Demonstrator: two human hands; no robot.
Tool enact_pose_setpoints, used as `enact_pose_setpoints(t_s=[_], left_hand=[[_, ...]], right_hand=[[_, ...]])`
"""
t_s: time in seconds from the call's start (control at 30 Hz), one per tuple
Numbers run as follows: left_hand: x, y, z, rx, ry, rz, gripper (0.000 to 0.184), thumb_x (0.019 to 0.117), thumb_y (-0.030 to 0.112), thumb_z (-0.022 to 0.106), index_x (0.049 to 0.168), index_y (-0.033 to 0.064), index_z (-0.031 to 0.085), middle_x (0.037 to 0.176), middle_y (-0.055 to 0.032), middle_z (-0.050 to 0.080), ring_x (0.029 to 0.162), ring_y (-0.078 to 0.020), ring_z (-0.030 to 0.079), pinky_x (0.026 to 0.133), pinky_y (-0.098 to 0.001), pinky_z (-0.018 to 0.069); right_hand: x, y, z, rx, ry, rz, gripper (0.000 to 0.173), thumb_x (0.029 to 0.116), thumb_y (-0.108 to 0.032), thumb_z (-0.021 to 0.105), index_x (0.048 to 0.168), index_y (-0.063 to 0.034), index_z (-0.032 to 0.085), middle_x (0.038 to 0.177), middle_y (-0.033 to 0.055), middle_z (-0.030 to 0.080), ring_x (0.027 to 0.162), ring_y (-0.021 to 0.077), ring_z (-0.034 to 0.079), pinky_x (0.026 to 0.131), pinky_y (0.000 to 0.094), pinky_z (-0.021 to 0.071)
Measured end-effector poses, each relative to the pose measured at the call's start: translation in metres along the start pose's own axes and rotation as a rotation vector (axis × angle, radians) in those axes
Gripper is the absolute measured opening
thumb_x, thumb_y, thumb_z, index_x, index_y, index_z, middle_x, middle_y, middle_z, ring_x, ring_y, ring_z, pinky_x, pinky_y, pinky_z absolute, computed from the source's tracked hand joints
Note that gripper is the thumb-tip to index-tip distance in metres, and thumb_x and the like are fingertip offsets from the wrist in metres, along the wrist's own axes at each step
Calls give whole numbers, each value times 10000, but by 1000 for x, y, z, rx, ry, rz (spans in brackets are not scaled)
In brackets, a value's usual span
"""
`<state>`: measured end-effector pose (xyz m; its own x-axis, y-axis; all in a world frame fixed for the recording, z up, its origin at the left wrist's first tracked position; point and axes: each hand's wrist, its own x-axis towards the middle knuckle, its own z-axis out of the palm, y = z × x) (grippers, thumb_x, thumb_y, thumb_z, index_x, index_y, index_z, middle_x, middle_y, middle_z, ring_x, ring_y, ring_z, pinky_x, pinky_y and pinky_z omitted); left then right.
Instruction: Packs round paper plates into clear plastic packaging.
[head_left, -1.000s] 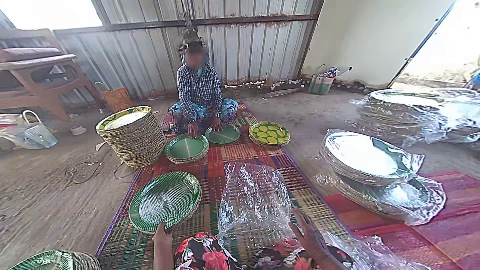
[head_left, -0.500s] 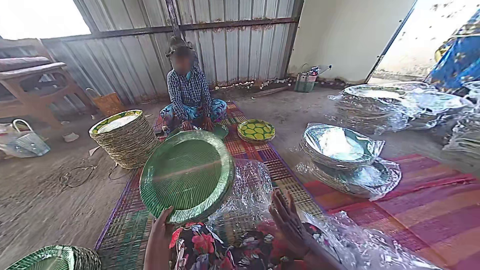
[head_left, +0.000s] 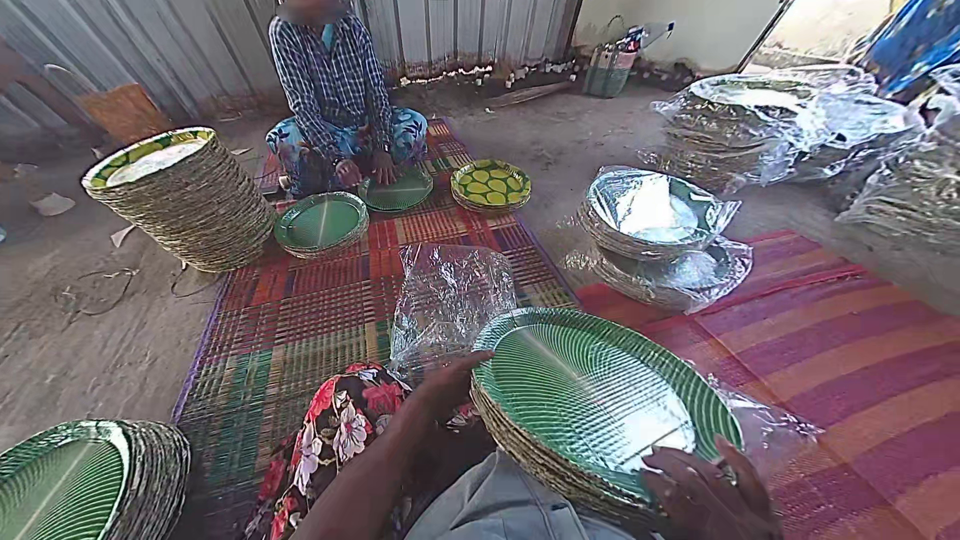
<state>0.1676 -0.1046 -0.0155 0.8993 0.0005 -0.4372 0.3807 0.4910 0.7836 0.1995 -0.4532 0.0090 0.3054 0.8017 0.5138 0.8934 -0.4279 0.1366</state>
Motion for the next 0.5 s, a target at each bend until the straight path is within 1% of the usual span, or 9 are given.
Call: enact_pose_setpoints(t_s=[0.03,0.07,0.13,0.2,0.23,0.27,0.33,0.4,0.5], left_hand=[[4,-3,3,5,-14,-10,326,1119,266,333,1148,99,612,932,-21,733,878,-111,718,796,-302,596],[6,-4,5,34,-17,-12,385,1126,327,299,1185,98,603,958,-25,731,899,-113,715,810,-308,594],[4,-3,2,198,2,12,575,1117,467,184,1292,75,566,1032,-44,708,933,-119,690,827,-328,574],[4,1,-12,473,147,115,651,1119,443,131,1325,4,565,978,-72,681,791,-124,645,721,-321,541],[5,5,-24,652,288,192,564,1131,384,231,1330,0,593,973,-78,685,739,-121,626,682,-305,521],[6,11,-40,864,416,265,459,1111,337,389,1343,4,604,1053,-108,697,807,-159,644,741,-340,527],[7,23,-75,1219,572,249,563,996,346,643,1407,-30,561,1332,-249,620,1189,-376,624,1030,-544,476],[13,29,-102,1378,592,49,736,929,364,742,1471,-53,469,1483,-316,471,1408,-459,439,1152,-601,350],[24,29,-121,1483,554,-218,670,950,336,722,1437,-62,493,1469,-315,485,1418,-451,429,1149,-596,351]], right_hand=[[-5,-4,-1,25,-36,21,203,1094,-198,395,1056,-133,584,1205,134,683,1285,290,576,1196,505,240],[-8,-6,-1,46,-45,38,201,1084,-160,409,1046,-100,597,1287,166,686,1327,316,576,1173,513,308],[-8,-5,2,40,-3,51,179,1053,-143,459,1021,-69,619,1156,167,745,1140,305,705,1009,445,516],[-10,-1,8,39,47,50,185,1049,-193,470,1043,-92,625,1063,119,761,1025,253,731,918,372,552],[-8,2,11,50,76,53,202,1058,-221,469,1054,-101,632,1060,105,763,1013,240,729,904,357,549],[-5,7,13,75,108,61,221,1054,-246,480,1055,-97,643,1057,106,765,1004,243,731,896,360,554],[4,16,13,143,160,102,270,1024,-318,536,1049,-76,655,1046,120,762,988,253,727,885,356,559],[17,24,9,188,205,157,370,953,-377,608,1061,-33,692,1010,144,766,940,270,732,832,351,567],[39,32,1,192,254,216,431,891,-378,658,1055,18,698,927,190,752,848,283,724,752,336,551]])
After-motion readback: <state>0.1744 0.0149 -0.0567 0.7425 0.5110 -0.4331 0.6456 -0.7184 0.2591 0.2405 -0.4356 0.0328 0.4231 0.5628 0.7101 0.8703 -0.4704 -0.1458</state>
